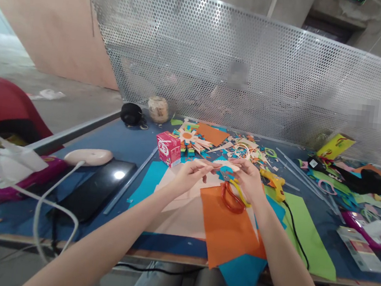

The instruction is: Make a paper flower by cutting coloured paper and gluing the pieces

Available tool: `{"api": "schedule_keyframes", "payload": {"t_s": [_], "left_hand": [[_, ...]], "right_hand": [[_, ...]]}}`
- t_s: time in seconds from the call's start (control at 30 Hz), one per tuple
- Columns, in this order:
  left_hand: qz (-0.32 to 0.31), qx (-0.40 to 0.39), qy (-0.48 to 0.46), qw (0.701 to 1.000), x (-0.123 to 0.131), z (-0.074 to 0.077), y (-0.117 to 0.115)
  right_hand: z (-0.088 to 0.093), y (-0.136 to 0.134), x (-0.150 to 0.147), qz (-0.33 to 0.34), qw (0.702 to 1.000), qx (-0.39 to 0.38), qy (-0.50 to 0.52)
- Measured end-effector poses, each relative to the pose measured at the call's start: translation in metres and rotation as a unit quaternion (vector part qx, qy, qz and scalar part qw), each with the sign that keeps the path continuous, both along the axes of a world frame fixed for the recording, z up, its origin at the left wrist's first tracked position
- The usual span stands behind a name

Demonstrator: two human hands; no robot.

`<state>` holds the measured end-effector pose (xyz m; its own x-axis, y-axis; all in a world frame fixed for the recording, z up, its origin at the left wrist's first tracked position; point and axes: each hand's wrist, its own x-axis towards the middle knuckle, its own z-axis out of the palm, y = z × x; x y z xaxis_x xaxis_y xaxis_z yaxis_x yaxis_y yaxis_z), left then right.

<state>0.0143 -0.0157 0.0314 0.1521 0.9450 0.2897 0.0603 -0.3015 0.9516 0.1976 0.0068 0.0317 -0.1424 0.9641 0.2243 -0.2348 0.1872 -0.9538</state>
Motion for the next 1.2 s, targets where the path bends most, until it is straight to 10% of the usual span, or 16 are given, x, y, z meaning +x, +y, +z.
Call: {"api": "schedule_keyframes", "payload": {"t_s": [0.57, 0.8, 1.2], "left_hand": [[-0.05, -0.193, -0.199, 0.959, -0.002, -0.006, 0.006], [-0.06, -0.195, -0.179, 0.962, -0.002, -0.006, 0.004], [-0.005, -0.043, -0.078, 0.996, -0.003, 0.003, 0.001]], "right_hand": [[0.0, -0.001, -0.002, -0.023, 0.979, 0.162, -0.12], [-0.01, 0.004, 0.004, -0.037, 0.9, 0.318, -0.295], [-0.002, -0.002, -0.001, -0.067, 0.971, 0.123, -0.194]]}}
